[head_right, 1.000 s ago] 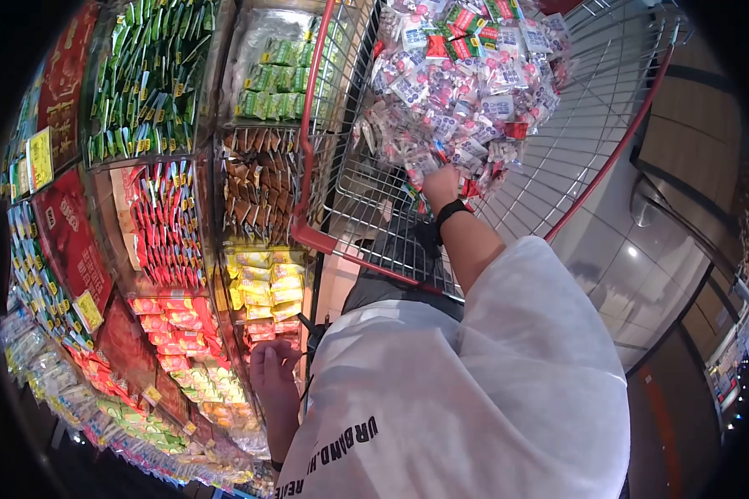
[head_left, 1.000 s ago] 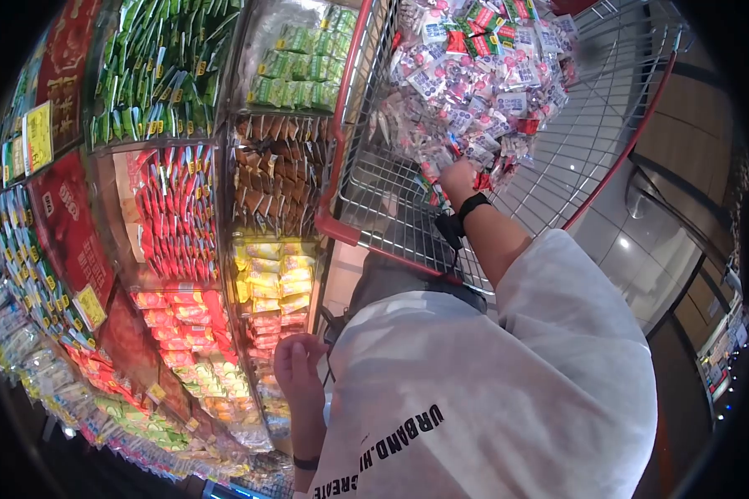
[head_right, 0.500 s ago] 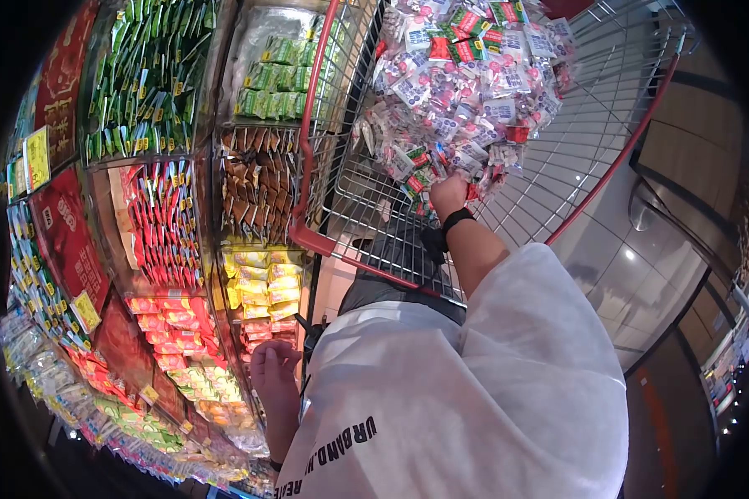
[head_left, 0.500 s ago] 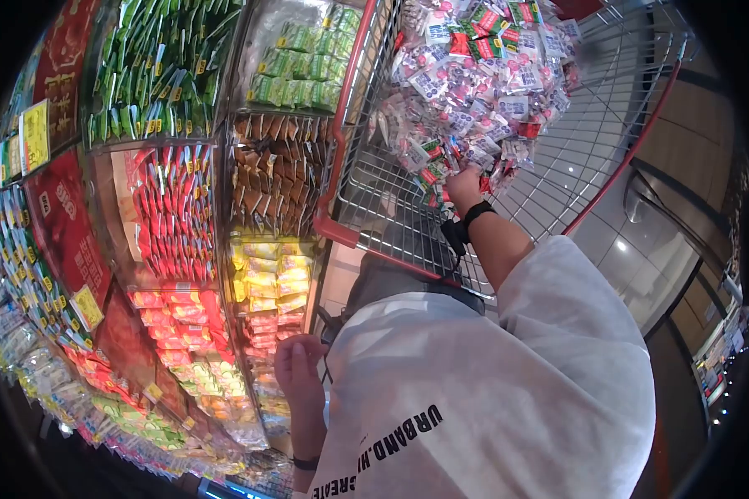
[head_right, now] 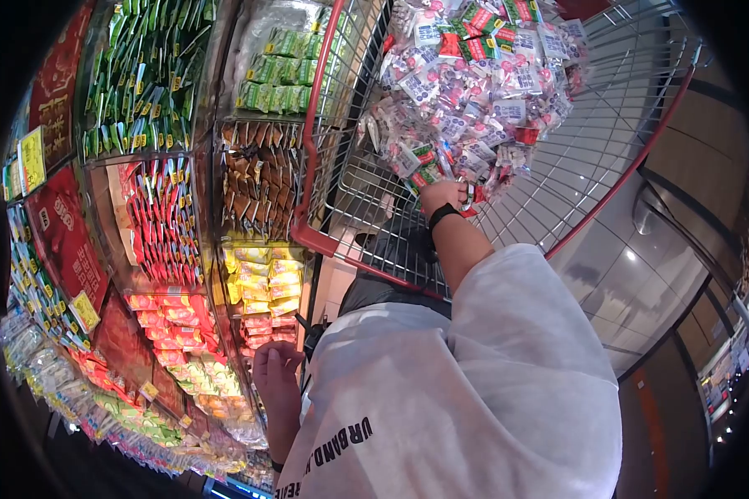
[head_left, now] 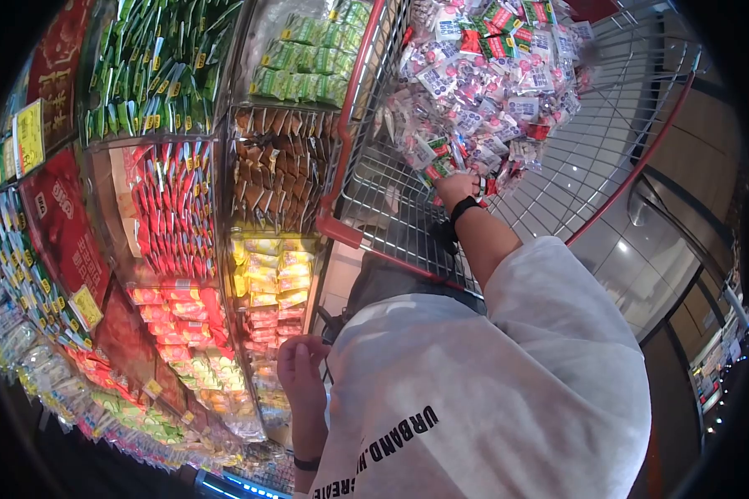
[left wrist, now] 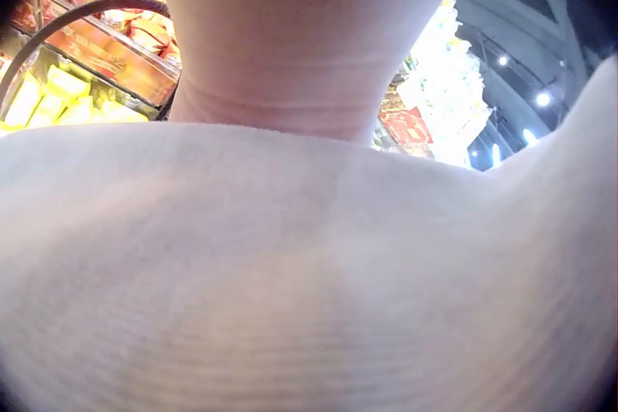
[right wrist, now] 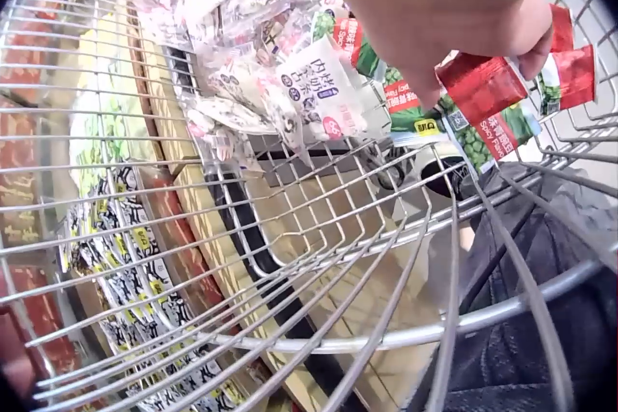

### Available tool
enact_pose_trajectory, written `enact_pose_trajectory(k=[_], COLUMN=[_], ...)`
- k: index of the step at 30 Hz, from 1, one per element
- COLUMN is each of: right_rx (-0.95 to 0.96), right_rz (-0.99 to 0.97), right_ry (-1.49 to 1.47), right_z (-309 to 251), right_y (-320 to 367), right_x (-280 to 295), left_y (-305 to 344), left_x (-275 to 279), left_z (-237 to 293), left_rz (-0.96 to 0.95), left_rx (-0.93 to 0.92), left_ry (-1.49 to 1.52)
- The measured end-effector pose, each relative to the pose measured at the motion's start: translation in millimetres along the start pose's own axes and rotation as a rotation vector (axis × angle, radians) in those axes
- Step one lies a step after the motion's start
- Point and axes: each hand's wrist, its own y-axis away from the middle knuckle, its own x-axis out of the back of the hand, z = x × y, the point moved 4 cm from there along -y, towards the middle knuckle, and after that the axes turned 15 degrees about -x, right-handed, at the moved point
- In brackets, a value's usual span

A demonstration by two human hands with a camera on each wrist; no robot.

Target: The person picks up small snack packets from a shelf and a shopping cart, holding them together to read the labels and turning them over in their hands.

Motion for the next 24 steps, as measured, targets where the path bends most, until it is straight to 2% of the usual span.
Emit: enact_pose_trajectory(k=[1, 3, 4, 6, 8, 10, 12, 15, 18, 19, 21, 22, 24], right_rx=[0.0, 0.249, 0.249, 0.303, 0.265, 0.227, 0.157, 0.213, 0.184, 0.186, 1.227, 1.226, 1.284], right_rz=[0.0, -0.127, -0.126, -0.451, -0.384, -0.321, -0.398, -0.467, -0.518, -0.516, 0.051, 0.052, -0.081], right_ry=[0.001, 0.24, 0.242, -0.161, -0.25, -0.338, -0.423, -0.355, -0.34, -0.34, 0.774, 0.775, 0.491], right_z=[-1, -7, -3, 2, 4, 5, 9, 11, 13, 15, 12, 19, 24], right_y=[-20, -52, -56, -54, -76, -78, -78, -73, -104, -96, -42, -36, -27], right_x=[-17, -52, -56, -64, -92, -93, -93, -85, -106, -91, -47, -37, -23], left_y=[0, 0, 0, 0, -1, -1, -1, -1, -2, -2, -2, -2, -2], left_x=[0, -1, -1, -3, -3, -1, -2, -1, 0, 0, -3, -4, -3], left_z=[0, 0, 0, 0, -1, -4, -3, -3, -4, -5, -3, -2, -4], left_rz=[-0.012, -0.01, -0.009, -0.005, -0.003, 0.0, -0.002, -0.01, -0.018, -0.022, -0.009, 0.003, -0.003], left_rx=[0.0, 0.008, 0.015, 0.024, 0.032, 0.059, 0.059, 0.055, 0.051, 0.051, 0.055, 0.059, 0.06], left_ry=[-0.017, -0.014, -0.012, -0.009, -0.004, 0.019, 0.026, 0.032, 0.039, 0.043, 0.058, 0.073, 0.068])
